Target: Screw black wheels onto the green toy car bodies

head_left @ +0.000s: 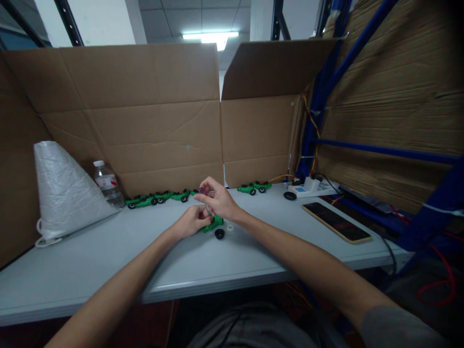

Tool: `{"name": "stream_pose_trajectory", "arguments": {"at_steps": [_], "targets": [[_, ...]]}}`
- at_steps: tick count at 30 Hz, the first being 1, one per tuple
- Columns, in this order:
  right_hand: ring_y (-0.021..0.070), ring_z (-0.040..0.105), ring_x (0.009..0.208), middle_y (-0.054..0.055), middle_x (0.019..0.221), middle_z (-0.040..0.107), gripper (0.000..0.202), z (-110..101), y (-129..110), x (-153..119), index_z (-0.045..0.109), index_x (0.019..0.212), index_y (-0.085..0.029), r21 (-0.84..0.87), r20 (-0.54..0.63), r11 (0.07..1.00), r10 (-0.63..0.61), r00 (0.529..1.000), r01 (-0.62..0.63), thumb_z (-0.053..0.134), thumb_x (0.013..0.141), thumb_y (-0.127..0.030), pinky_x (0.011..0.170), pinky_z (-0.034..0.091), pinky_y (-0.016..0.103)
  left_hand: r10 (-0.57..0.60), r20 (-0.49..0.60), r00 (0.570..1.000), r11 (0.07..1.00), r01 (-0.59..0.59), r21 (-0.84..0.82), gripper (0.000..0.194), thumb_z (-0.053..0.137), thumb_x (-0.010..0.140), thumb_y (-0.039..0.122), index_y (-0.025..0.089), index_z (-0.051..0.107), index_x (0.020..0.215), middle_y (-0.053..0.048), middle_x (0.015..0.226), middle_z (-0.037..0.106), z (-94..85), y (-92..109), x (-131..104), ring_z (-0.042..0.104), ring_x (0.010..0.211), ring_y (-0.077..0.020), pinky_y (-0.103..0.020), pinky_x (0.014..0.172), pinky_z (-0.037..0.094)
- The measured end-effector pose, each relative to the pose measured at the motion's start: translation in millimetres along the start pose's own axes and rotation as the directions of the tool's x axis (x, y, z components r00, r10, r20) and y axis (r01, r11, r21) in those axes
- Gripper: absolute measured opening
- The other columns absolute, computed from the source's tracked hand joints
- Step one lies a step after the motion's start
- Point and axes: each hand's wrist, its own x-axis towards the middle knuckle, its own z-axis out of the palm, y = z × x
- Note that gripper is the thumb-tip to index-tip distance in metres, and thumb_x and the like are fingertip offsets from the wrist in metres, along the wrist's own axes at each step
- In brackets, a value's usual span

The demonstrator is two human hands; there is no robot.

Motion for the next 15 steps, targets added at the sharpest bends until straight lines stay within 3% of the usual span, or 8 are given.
{"name": "stream_pose_trajectory", "arguments": {"at_steps": [4,9,15], "targets": [[0.0044,0.044,0.048,0.001,0.101,0.06,0.036,-7,-2,1,0.058,0.12,-0.024,0.086,0.12,0.996,-0.003,0.993,-0.007,0.067,0.096,-0.049,0.037,0.033,0.019,-0.028,-0.012,1.0,0.999,0.028,0.015,0.038,0.074,0.083,0.042,0.019,0.046,0.073,0.006,0.062,0.045,-1.0,2,-1,0.039,0.056,-0.0083,-0.023,0.054,0.03],[0.0052,0.047,0.051,0.003,0.102,0.065,0.037,-18,-3,4,0.06,0.121,-0.022,0.159,0.243,0.986,0.002,0.97,-0.042,0.056,0.102,-0.053,0.037,0.038,0.017,-0.022,0.005,1.0,0.999,0.022,0.026,0.035,0.072,0.086,0.041,0.019,0.048,0.074,0.006,0.062,0.047,-1.9,5,-1,0.04,0.055,-0.0084,-0.023,0.054,0.031],[0.0081,0.051,0.056,0.005,0.097,0.069,0.035,-22,-2,5,0.062,0.115,-0.019,0.118,0.247,0.993,-0.02,0.969,-0.009,0.061,0.099,-0.05,0.042,0.045,0.019,-0.016,0.001,1.0,0.999,0.016,0.036,0.032,0.071,0.085,0.035,0.019,0.048,0.071,0.006,0.06,0.048,-0.5,4,-1,0.041,0.053,-0.0084,-0.023,0.052,0.031]]}}
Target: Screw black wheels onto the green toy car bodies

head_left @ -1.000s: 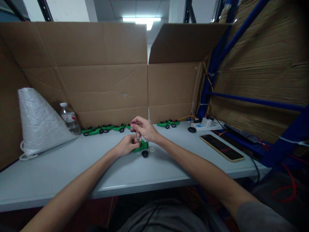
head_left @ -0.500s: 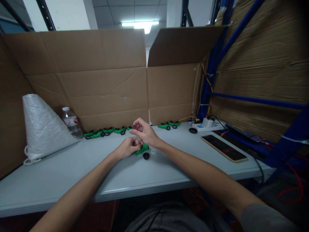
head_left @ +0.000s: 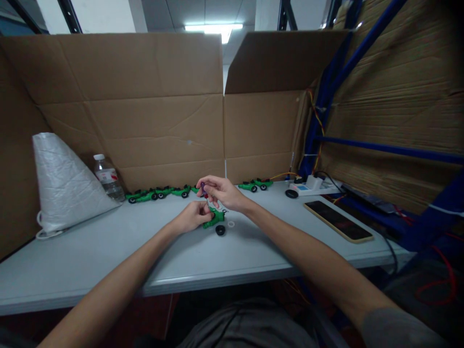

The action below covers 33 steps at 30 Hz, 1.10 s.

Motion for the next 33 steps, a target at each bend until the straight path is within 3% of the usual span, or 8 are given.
{"name": "stream_pose_trajectory", "arguments": {"at_steps": [15,24,29,33], "targets": [[0.0084,0.047,0.044,-0.007,0.072,0.057,0.031,7,5,-1,0.049,0.096,-0.024,-0.24,-0.259,0.971,-0.061,0.964,-0.003,0.07,0.089,-0.047,0.039,0.035,0.022,-0.026,-0.061,0.998,0.996,0.031,0.082,0.026,0.071,0.081,0.034,0.018,0.052,0.072,0.004,0.061,0.054,2.5,5,-2,0.045,0.054,-0.0093,-0.023,0.052,0.032],[0.0125,0.049,0.06,-0.006,0.07,0.051,0.039,6,12,-3,0.05,0.088,-0.023,-0.332,-0.408,0.943,-0.139,0.902,-0.004,0.078,0.083,-0.051,0.054,0.04,0.024,-0.029,-0.073,0.997,0.994,0.037,0.107,0.029,0.072,0.082,0.036,0.018,0.053,0.072,0.003,0.06,0.056,2.6,10,-3,0.045,0.052,-0.0093,-0.022,0.051,0.033],[0.0137,0.056,0.072,-0.001,0.086,0.061,0.034,4,11,-4,0.062,0.101,-0.021,-0.319,-0.321,0.945,-0.178,0.93,0.071,0.073,0.089,-0.051,0.063,0.046,0.025,-0.008,-0.045,0.999,0.997,0.012,0.081,0.03,0.072,0.085,0.038,0.018,0.053,0.074,0.004,0.058,0.055,1.5,8,-4,0.046,0.052,-0.0093,-0.022,0.051,0.033],[0.0105,0.05,0.063,0.003,0.099,0.067,0.035,6,3,-6,0.066,0.122,-0.022,-0.194,-0.184,0.977,-0.121,0.975,0.085,0.061,0.099,-0.049,0.052,0.042,0.022,0.003,-0.024,1.0,0.998,-0.002,0.06,0.03,0.071,0.087,0.038,0.018,0.052,0.076,0.004,0.058,0.055,0.8,6,-3,0.046,0.051,-0.0094,-0.022,0.051,0.033]]}}
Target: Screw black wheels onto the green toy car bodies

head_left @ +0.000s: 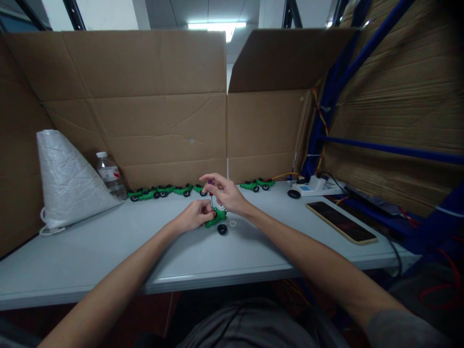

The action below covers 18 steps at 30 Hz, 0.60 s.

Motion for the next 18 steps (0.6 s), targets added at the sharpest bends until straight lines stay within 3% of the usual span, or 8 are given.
{"name": "stream_pose_trajectory", "arguments": {"at_steps": [3,8,18], "targets": [[0.0079,0.043,0.054,0.003,0.101,0.069,0.039,-2.5,-5.5,-0.7,0.065,0.128,-0.023,0.103,0.112,0.993,0.053,0.992,-0.064,0.053,0.104,-0.051,0.044,0.038,0.021,0.008,0.0,1.0,1.0,-0.008,-0.001,0.029,0.072,0.086,0.037,0.018,0.052,0.074,0.004,0.059,0.054,-0.1,0.3,0.4,0.046,0.052,-0.0095,-0.022,0.052,0.034],[0.0076,0.043,0.056,0.004,0.107,0.068,0.042,-8.8,-5.4,-0.5,0.063,0.134,-0.025,0.153,0.193,0.982,0.08,0.978,-0.111,0.05,0.105,-0.051,0.046,0.043,0.019,0.015,0.013,1.0,1.0,-0.015,0.005,0.027,0.069,0.087,0.034,0.019,0.051,0.074,0.004,0.06,0.054,0.0,0.7,-0.1,0.047,0.053,-0.0098,-0.023,0.053,0.035],[0.0073,0.045,0.055,0.004,0.1,0.072,0.038,-8.0,-4.8,1.4,0.065,0.122,-0.021,0.035,0.175,0.997,0.069,0.982,-0.076,0.053,0.104,-0.052,0.045,0.04,0.018,0.0,0.013,1.0,1.0,0.0,-0.013,0.03,0.07,0.087,0.04,0.019,0.052,0.076,0.004,0.06,0.054,0.6,-3.4,0.2,0.048,0.052,-0.0099,-0.023,0.052,0.036]]}}
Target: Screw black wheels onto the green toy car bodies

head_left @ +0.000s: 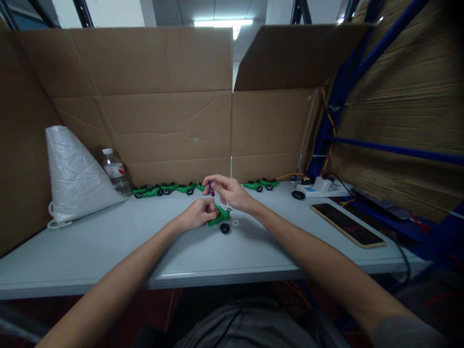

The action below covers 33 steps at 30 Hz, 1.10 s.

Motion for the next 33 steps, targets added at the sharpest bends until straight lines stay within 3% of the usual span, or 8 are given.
{"name": "stream_pose_trajectory", "arguments": {"at_steps": [4,10,16,28,33], "targets": [[0.0089,0.047,0.057,0.003,0.1,0.074,0.036,3,0,1,0.066,0.121,-0.022,-0.059,-0.017,0.998,-0.016,1.0,0.015,0.052,0.104,-0.051,0.047,0.038,0.02,0.003,-0.01,1.0,1.0,-0.003,0.019,0.03,0.07,0.085,0.039,0.018,0.052,0.074,0.004,0.06,0.054,0.6,2,0,0.047,0.053,-0.0097,-0.023,0.052,0.035],[0.0122,0.059,0.066,0.002,0.094,0.073,0.033,16,-2,2,0.067,0.117,-0.021,-0.102,-0.021,0.995,-0.015,1.0,0.013,0.056,0.101,-0.048,0.058,0.046,0.023,-0.017,-0.041,0.999,0.996,0.02,0.081,0.028,0.072,0.08,0.037,0.018,0.055,0.07,0.002,0.06,0.055,2.6,5,1,0.047,0.054,-0.0111,-0.024,0.052,0.035],[0.0152,0.068,0.083,0.002,0.095,0.074,0.025,21,0,0,0.069,0.116,-0.021,-0.2,-0.082,0.975,-0.119,0.99,0.101,0.056,0.102,-0.038,0.075,0.051,0.025,0.01,-0.025,1.0,0.991,-0.007,0.135,0.027,0.068,0.082,0.033,0.018,0.053,0.066,0.002,0.06,0.053,3.1,0,4,0.044,0.055,-0.0107,-0.025,0.053,0.033],[0.0175,0.07,0.086,0.001,0.092,0.077,0.023,23,0,0,0.072,0.113,-0.024,-0.382,-0.227,0.923,-0.149,0.963,0.052,0.06,0.1,-0.04,0.076,0.048,0.026,0.028,-0.005,1.0,0.998,-0.027,0.058,0.028,0.067,0.082,0.031,0.018,0.05,0.064,0.003,0.061,0.05,3.6,3,3,0.042,0.057,-0.0095,-0.024,0.056,0.033],[0.0185,0.069,0.091,0.002,0.099,0.075,0.022,25,2,-2,0.071,0.111,-0.024,-0.43,-0.261,0.899,-0.207,0.943,0.078,0.062,0.1,-0.041,0.084,0.047,0.028,0.024,-0.006,1.0,0.999,-0.024,0.038,0.026,0.067,0.079,0.031,0.018,0.049,0.065,0.004,0.062,0.049,3.5,3,4,0.041,0.058,-0.0092,-0.024,0.055,0.032]]}}
